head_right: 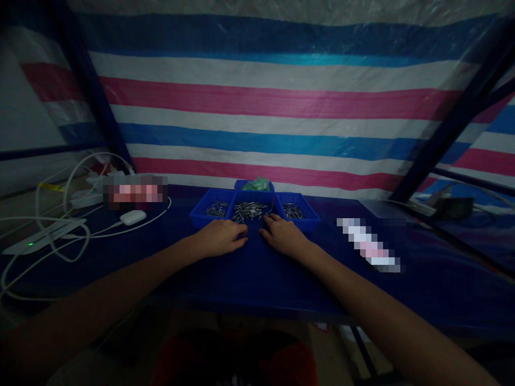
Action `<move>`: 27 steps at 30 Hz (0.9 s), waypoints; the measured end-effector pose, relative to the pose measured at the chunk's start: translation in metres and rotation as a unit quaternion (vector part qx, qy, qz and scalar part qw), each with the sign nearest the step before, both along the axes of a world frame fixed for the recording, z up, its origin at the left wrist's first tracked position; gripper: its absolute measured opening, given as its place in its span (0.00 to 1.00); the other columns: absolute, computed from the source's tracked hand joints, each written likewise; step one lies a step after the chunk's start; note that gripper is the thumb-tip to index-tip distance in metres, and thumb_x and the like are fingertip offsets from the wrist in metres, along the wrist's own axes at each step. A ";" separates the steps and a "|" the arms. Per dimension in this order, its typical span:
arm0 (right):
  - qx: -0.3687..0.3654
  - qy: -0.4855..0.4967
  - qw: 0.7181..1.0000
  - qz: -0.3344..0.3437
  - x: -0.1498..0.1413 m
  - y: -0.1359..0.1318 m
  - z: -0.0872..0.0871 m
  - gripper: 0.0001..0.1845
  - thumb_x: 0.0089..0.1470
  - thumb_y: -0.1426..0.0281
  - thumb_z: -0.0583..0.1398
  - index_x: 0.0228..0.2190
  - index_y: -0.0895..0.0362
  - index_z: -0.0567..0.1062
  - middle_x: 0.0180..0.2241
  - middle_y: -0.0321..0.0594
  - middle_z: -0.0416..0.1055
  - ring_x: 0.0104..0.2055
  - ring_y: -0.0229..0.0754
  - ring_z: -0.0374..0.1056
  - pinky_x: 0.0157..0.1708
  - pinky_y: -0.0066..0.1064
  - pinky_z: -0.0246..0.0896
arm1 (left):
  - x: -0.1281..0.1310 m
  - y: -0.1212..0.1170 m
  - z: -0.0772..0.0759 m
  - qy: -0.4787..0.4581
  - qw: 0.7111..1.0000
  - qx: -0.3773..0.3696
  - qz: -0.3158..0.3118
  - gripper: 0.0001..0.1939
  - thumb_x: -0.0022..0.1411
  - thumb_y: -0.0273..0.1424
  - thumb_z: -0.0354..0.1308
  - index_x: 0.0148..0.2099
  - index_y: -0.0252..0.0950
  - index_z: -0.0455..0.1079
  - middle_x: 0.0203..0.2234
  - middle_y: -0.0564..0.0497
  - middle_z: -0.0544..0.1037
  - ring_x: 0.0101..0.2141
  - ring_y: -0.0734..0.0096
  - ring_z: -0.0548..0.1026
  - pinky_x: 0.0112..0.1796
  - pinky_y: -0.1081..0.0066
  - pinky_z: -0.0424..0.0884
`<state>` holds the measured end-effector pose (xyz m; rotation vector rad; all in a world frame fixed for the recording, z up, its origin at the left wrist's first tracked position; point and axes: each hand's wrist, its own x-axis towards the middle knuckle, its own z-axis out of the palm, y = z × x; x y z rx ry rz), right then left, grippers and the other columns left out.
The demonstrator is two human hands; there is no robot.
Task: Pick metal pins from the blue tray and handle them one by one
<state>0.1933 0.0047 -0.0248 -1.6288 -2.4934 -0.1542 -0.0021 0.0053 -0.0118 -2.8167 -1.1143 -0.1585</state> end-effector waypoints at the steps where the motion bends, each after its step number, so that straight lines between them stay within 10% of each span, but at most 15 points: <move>1: 0.000 -0.001 1.000 -0.001 0.000 0.000 0.000 0.27 0.55 0.59 0.46 0.52 0.63 0.59 0.53 0.55 0.56 0.50 0.52 0.58 0.45 0.42 0.55 | 0.000 0.000 0.000 -0.002 1.000 0.003 -0.001 0.12 0.59 0.37 0.44 0.38 0.37 0.65 0.27 0.49 0.73 0.28 0.66 0.71 0.26 0.71 0.63; 27: 0.011 -0.029 0.999 0.037 -0.018 -0.006 0.003 0.21 0.57 0.62 0.43 0.48 0.55 0.63 0.51 0.45 0.60 0.44 0.47 0.64 0.40 0.37 0.59 | 0.000 -0.001 0.003 0.007 1.000 -0.003 0.008 0.14 0.59 0.37 0.42 0.38 0.37 0.65 0.28 0.48 0.73 0.29 0.65 0.71 0.28 0.69 0.64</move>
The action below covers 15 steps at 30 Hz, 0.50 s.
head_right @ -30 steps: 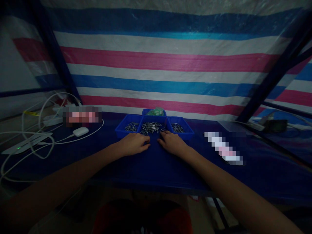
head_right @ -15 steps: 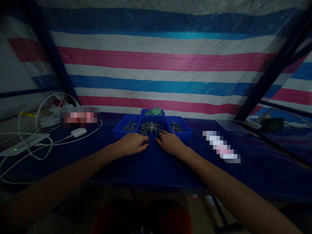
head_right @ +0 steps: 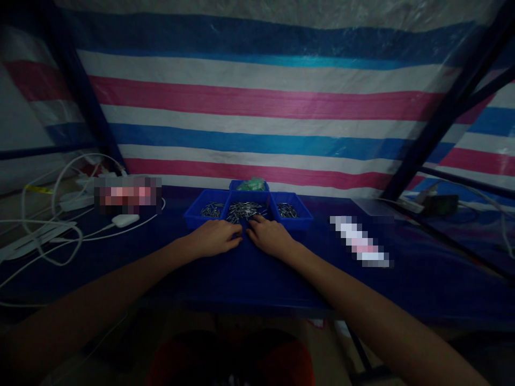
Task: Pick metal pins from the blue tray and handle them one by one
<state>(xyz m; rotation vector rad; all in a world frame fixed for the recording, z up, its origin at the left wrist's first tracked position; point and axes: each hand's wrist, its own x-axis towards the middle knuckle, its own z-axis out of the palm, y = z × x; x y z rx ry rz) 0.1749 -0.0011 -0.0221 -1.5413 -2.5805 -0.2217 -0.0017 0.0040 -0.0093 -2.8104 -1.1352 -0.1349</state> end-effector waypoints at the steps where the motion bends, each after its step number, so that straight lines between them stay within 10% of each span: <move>1: 0.000 0.001 1.000 -0.001 0.000 -0.001 0.001 0.21 0.57 0.62 0.43 0.47 0.55 0.63 0.50 0.45 0.60 0.44 0.47 0.64 0.39 0.36 0.59 | 0.000 0.000 0.000 0.000 1.000 0.000 0.000 0.14 0.59 0.37 0.42 0.38 0.37 0.65 0.28 0.48 0.73 0.29 0.65 0.71 0.28 0.69 0.64; 15: -0.002 0.012 1.000 -0.015 0.001 -0.005 0.004 0.20 0.56 0.62 0.45 0.48 0.56 0.60 0.47 0.47 0.60 0.41 0.46 0.65 0.37 0.34 0.58 | 0.000 0.000 0.000 -0.002 1.000 0.001 -0.006 0.13 0.59 0.37 0.43 0.38 0.36 0.65 0.28 0.48 0.73 0.29 0.66 0.71 0.28 0.70 0.64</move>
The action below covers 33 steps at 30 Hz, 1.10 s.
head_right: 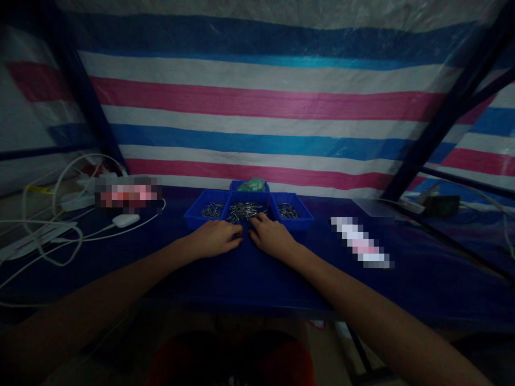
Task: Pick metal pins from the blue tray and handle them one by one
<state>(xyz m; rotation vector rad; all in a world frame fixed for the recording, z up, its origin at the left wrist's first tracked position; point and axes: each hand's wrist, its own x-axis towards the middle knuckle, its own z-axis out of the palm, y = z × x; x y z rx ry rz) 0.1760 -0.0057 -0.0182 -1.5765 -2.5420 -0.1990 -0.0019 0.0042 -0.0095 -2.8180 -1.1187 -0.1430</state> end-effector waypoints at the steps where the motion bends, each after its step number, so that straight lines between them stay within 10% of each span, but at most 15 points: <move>1: 0.002 0.004 1.000 0.002 0.000 0.001 -0.001 0.21 0.56 0.63 0.45 0.50 0.56 0.59 0.49 0.47 0.59 0.43 0.46 0.64 0.38 0.35 0.58 | 0.000 0.000 0.000 0.001 1.000 -0.001 0.001 0.13 0.59 0.37 0.43 0.38 0.36 0.65 0.28 0.48 0.73 0.29 0.66 0.71 0.27 0.70 0.64; 33: -0.055 0.199 0.952 0.225 0.007 -0.011 0.021 0.11 0.56 0.71 0.48 0.37 0.57 0.68 0.32 0.38 0.69 0.35 0.36 0.64 0.37 0.29 0.57 | 0.002 -0.001 0.002 -0.045 0.999 -0.018 0.000 0.15 0.61 0.37 0.41 0.38 0.35 0.66 0.28 0.47 0.73 0.28 0.67 0.71 0.27 0.71 0.64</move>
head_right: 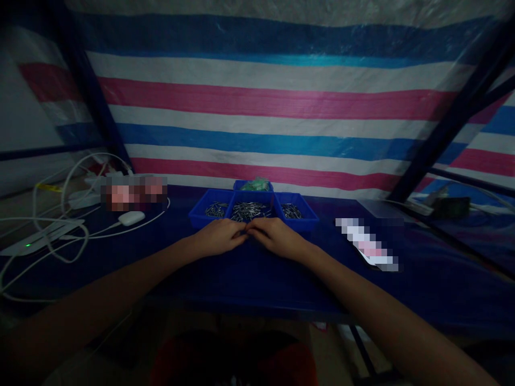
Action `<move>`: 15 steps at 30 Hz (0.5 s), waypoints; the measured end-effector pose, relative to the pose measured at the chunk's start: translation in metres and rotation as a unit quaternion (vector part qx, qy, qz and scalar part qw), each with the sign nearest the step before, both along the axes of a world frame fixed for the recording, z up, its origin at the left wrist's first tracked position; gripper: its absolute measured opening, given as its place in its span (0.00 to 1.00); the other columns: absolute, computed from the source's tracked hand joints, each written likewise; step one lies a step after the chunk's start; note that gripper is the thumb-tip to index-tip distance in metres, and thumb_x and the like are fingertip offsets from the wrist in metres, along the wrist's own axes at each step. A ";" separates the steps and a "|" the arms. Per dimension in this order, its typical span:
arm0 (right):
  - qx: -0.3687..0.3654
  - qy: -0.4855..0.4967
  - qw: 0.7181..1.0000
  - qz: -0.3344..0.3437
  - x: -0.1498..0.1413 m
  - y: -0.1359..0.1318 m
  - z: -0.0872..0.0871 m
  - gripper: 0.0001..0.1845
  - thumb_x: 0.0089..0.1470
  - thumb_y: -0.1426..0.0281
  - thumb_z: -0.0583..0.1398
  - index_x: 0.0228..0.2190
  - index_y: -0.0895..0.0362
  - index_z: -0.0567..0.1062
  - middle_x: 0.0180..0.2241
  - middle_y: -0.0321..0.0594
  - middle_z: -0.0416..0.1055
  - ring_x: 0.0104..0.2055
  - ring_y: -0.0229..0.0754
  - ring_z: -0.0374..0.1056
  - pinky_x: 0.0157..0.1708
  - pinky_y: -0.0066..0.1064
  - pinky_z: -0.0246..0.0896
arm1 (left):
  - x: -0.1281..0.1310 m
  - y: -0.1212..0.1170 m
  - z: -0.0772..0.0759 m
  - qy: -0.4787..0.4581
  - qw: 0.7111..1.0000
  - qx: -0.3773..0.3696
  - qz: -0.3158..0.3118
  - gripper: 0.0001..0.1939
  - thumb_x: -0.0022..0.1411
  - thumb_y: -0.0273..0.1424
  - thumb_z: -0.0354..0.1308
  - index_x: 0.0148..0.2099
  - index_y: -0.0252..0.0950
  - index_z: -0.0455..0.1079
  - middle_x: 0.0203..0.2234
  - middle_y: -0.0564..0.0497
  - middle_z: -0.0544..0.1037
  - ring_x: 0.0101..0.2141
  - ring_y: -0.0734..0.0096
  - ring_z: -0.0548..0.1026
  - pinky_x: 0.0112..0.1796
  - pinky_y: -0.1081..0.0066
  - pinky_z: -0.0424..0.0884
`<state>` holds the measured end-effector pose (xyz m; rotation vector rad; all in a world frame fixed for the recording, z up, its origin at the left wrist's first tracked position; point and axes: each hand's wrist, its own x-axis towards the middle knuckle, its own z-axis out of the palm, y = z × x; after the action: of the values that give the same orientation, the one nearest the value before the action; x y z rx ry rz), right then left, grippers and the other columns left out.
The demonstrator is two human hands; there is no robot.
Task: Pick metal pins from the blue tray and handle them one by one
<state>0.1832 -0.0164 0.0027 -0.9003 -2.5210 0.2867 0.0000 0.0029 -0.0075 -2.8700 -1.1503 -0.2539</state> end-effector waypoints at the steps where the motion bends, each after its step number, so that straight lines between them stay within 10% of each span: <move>1: -0.003 0.003 1.000 -0.002 0.000 0.000 0.001 0.11 0.56 0.71 0.48 0.37 0.57 0.68 0.32 0.38 0.69 0.35 0.36 0.64 0.37 0.29 0.57 | 0.000 0.001 -0.001 0.002 1.000 -0.001 -0.001 0.15 0.61 0.37 0.41 0.38 0.35 0.66 0.28 0.47 0.73 0.29 0.67 0.71 0.27 0.70 0.64; 15: 0.011 -0.123 0.992 -0.033 0.009 0.007 -0.002 0.10 0.54 0.73 0.49 0.35 0.59 0.69 0.31 0.41 0.70 0.32 0.38 0.65 0.33 0.29 0.55 | -0.002 0.001 0.000 0.023 0.999 0.039 -0.005 0.17 0.62 0.37 0.39 0.34 0.35 0.67 0.26 0.47 0.73 0.27 0.67 0.71 0.26 0.70 0.63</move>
<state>0.1922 -0.0090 0.0010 -1.0647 -2.7041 0.1333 -0.0023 0.0036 -0.0072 -2.7992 -1.0950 -0.2271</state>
